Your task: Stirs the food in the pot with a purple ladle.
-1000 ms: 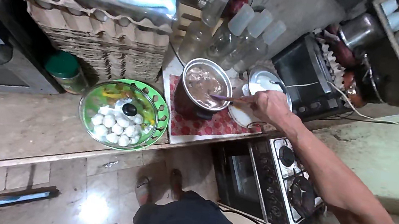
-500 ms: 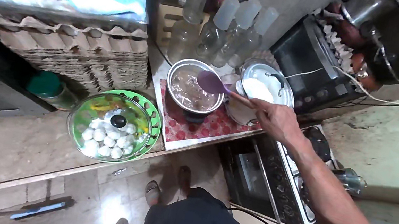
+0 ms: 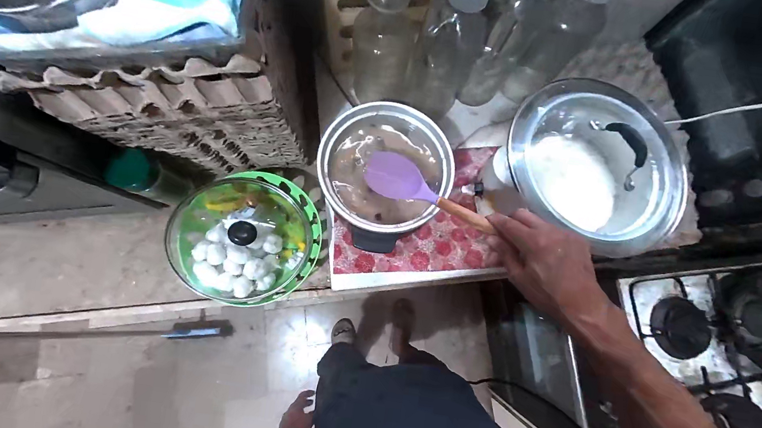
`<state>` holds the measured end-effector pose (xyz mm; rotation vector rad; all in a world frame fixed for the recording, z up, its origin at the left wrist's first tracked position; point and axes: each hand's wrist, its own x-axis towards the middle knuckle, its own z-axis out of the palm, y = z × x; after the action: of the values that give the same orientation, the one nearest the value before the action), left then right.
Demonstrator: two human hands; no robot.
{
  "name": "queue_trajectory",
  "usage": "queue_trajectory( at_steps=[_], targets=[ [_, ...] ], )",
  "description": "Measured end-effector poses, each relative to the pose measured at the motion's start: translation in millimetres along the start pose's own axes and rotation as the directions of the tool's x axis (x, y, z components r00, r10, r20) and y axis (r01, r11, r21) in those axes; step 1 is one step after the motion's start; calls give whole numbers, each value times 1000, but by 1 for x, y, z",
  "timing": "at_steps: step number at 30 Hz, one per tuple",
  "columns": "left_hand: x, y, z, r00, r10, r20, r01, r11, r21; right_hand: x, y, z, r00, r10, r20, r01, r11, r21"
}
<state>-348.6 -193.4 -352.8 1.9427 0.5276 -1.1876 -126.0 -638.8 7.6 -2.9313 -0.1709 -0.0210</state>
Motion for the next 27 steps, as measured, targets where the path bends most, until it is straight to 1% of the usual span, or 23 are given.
queue_trajectory(
  at_steps=[3, 6, 9, 12, 17, 21, 25, 27],
  targets=[
    [-12, 13, 14, 999, -7, -37, 7, 1000, -23, 8, 3, -3, 999, -32, 42, 31, 999, 14],
    [-15, 21, 20, 999, -37, -31, 38, 999, 29, 8, 8, -2, 998, -42, 47, 40, 999, 33],
    [-3, 19, 11, 997, -77, 29, 72, 988, 138, 5, 7, 3, 1000, -1, 30, 0, 998, 57],
    [15, 19, -7, 994, -68, 83, 51, 980, 191, 3, -2, 5, 999, 36, 36, -38, 998, 49],
    [40, 32, -44, 1000, 9, -1, -9, 999, 47, 2, -8, -1, 999, 42, 14, -43, 998, 51],
    [52, 47, -64, 1000, -19, 1, 19, 1000, 3, 7, -13, 1, 999, 38, 16, -39, 998, 42],
    [60, 45, -70, 999, -44, 20, 44, 999, -24, 18, -23, 3, 999, 29, 36, -30, 999, 23],
    [60, 45, -71, 998, -58, 36, 58, 998, 2, 23, -26, 5, 999, 21, 37, -22, 1000, 15]
  ],
)
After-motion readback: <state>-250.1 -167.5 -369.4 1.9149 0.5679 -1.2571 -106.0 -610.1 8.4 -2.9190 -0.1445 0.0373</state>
